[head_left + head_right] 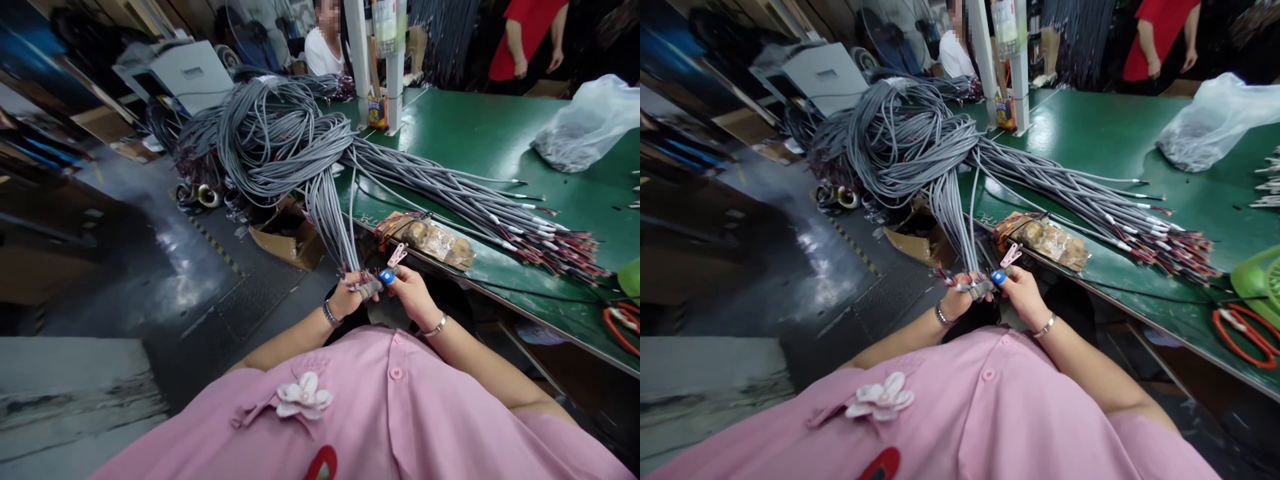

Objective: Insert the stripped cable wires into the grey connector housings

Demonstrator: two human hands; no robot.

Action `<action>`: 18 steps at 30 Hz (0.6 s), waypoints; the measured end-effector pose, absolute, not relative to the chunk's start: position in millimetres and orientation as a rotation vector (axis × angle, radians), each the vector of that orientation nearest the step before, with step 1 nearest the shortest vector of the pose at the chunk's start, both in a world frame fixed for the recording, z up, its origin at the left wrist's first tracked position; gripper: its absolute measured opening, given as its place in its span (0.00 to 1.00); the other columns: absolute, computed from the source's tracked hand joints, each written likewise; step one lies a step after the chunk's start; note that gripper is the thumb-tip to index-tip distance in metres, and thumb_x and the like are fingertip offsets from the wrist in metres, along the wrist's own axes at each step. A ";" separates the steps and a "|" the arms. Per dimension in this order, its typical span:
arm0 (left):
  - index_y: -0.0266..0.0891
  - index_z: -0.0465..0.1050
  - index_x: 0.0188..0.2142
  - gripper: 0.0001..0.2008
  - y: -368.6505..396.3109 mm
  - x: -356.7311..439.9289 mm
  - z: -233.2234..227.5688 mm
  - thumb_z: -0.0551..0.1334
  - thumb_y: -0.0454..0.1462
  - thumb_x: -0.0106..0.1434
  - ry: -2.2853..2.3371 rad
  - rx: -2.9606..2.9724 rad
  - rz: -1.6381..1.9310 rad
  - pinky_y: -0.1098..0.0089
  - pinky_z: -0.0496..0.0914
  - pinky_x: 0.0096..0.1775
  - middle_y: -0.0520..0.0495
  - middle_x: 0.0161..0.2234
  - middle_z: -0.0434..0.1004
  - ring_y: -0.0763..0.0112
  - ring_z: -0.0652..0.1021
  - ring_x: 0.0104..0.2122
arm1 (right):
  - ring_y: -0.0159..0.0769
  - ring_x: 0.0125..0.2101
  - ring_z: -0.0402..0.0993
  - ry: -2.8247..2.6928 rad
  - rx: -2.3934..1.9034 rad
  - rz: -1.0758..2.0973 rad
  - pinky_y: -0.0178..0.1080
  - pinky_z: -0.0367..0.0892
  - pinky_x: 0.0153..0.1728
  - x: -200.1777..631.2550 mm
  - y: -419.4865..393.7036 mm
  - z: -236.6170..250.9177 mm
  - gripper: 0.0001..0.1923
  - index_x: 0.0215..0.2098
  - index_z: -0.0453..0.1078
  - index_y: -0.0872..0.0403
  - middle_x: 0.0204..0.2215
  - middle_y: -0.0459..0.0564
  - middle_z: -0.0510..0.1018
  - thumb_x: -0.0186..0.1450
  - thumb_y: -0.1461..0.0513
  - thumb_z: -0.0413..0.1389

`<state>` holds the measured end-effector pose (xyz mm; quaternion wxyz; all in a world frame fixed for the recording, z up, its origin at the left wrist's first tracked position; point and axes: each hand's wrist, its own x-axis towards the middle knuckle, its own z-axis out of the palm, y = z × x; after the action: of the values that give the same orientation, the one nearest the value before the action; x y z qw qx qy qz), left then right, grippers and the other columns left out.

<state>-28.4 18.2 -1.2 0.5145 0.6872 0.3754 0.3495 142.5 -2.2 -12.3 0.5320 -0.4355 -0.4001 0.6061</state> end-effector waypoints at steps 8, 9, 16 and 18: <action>0.35 0.76 0.23 0.22 16.2 -25.5 -15.8 0.61 0.51 0.60 1.002 1.441 1.037 0.72 0.63 0.25 0.47 0.19 0.73 0.76 0.68 0.19 | 0.28 0.21 0.60 -0.988 -1.019 1.462 0.33 0.60 0.23 151.5 -7.2 -24.3 0.14 0.25 0.71 0.54 0.19 0.42 0.68 0.54 0.52 0.65; 0.35 0.75 0.22 0.22 16.7 -24.7 -15.7 0.61 0.51 0.60 1.004 1.425 1.049 0.72 0.63 0.25 0.47 0.19 0.73 0.76 0.68 0.19 | 0.28 0.21 0.60 -0.961 -0.991 1.491 0.33 0.61 0.24 154.4 -6.4 -26.9 0.14 0.25 0.72 0.53 0.19 0.42 0.68 0.55 0.52 0.65; 0.35 0.73 0.21 0.21 26.9 -18.5 -3.9 0.65 0.52 0.55 0.881 1.290 0.919 0.69 0.67 0.27 0.47 0.17 0.71 0.73 0.72 0.20 | 0.28 0.22 0.62 -0.593 -0.843 1.770 0.33 0.64 0.23 171.2 20.6 -30.9 0.23 0.36 0.73 0.53 0.30 0.48 0.75 0.58 0.43 0.58; 0.34 0.72 0.22 0.21 32.8 -17.6 -1.8 0.66 0.51 0.54 0.822 1.247 0.856 0.70 0.66 0.26 0.49 0.16 0.70 0.75 0.70 0.18 | 0.28 0.22 0.63 -0.694 -0.835 1.750 0.33 0.64 0.23 170.1 25.7 -26.4 0.22 0.36 0.73 0.54 0.30 0.49 0.75 0.57 0.44 0.59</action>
<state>-17.6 32.8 -1.8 0.6520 0.5492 0.3620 0.3771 170.1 25.7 -26.4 0.5152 -0.3475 -0.2889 0.7283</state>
